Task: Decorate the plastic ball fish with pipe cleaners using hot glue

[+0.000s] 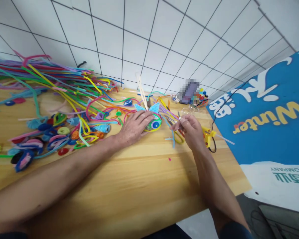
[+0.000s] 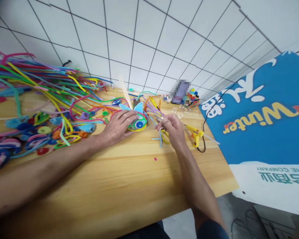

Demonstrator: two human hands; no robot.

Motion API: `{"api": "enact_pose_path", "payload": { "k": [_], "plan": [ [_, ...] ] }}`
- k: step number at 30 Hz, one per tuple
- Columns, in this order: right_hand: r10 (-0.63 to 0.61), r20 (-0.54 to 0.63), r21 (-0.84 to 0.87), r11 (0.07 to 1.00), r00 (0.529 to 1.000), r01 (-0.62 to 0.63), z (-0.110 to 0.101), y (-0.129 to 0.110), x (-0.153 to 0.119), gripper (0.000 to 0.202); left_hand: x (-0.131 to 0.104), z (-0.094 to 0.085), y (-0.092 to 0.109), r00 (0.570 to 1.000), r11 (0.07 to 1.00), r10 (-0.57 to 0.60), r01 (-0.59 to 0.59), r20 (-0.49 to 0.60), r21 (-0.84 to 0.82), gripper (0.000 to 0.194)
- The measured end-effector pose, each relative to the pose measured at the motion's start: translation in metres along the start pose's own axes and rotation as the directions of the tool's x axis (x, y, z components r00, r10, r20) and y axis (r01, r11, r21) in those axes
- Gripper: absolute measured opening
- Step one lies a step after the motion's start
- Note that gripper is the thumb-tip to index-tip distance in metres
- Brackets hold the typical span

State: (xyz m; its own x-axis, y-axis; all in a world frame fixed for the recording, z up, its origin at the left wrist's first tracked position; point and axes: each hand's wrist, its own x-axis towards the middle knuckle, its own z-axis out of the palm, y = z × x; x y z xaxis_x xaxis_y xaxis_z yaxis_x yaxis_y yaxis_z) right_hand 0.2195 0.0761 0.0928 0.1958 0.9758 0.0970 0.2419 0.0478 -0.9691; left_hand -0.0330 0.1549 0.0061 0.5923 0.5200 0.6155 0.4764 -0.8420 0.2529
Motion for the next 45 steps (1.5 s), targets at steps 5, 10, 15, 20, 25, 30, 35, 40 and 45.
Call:
{"api": "enact_pose_path", "payload": {
  "k": [5,10,15,20,25,30,35,40,45],
  "plan": [
    [-0.005,0.230,0.009,1.000,0.973,0.003,-0.006,-0.015,0.018,0.040,0.003,-0.003,-0.015,0.992,0.988,0.127,-0.124,0.023,-0.096,0.070],
    [0.019,0.311,0.034,0.999,0.950,-0.031,0.000,-0.014,0.033,0.047,0.004,-0.008,-0.019,0.989,0.980,0.136,-0.127,0.053,-0.151,0.070],
    [0.014,0.330,0.029,0.999,0.944,-0.024,0.000,-0.007,0.041,0.041,0.002,-0.012,-0.016,0.990,0.985,0.130,-0.124,0.045,-0.124,0.070],
    [0.019,0.360,0.074,0.996,0.933,-0.049,-0.001,-0.001,0.043,0.038,0.002,-0.013,-0.015,0.989,0.987,0.142,-0.137,0.053,-0.080,0.062],
    [-0.011,0.277,0.088,0.996,0.961,-0.014,0.001,0.001,0.042,0.028,0.002,-0.015,-0.015,0.989,0.990,0.115,-0.107,0.091,-0.093,0.060],
    [-0.076,0.299,-0.082,0.991,0.951,0.105,0.001,-0.003,0.042,0.021,0.001,-0.014,-0.014,0.991,0.990,0.117,-0.111,0.070,-0.091,0.063],
    [-0.199,0.380,-0.260,0.914,0.903,0.311,0.001,-0.003,0.042,0.012,-0.001,-0.009,-0.015,0.989,0.978,0.146,-0.149,-0.028,-0.148,0.069],
    [-0.412,0.415,-0.275,0.793,0.811,0.543,0.002,0.007,0.046,0.007,0.000,-0.007,-0.016,0.980,0.968,0.186,-0.195,-0.071,-0.157,0.056],
    [-0.477,0.409,-0.285,0.743,0.778,0.606,0.005,0.009,0.047,0.008,0.002,-0.008,-0.016,0.974,0.964,0.211,-0.221,-0.081,-0.149,0.057]
  ]
}}
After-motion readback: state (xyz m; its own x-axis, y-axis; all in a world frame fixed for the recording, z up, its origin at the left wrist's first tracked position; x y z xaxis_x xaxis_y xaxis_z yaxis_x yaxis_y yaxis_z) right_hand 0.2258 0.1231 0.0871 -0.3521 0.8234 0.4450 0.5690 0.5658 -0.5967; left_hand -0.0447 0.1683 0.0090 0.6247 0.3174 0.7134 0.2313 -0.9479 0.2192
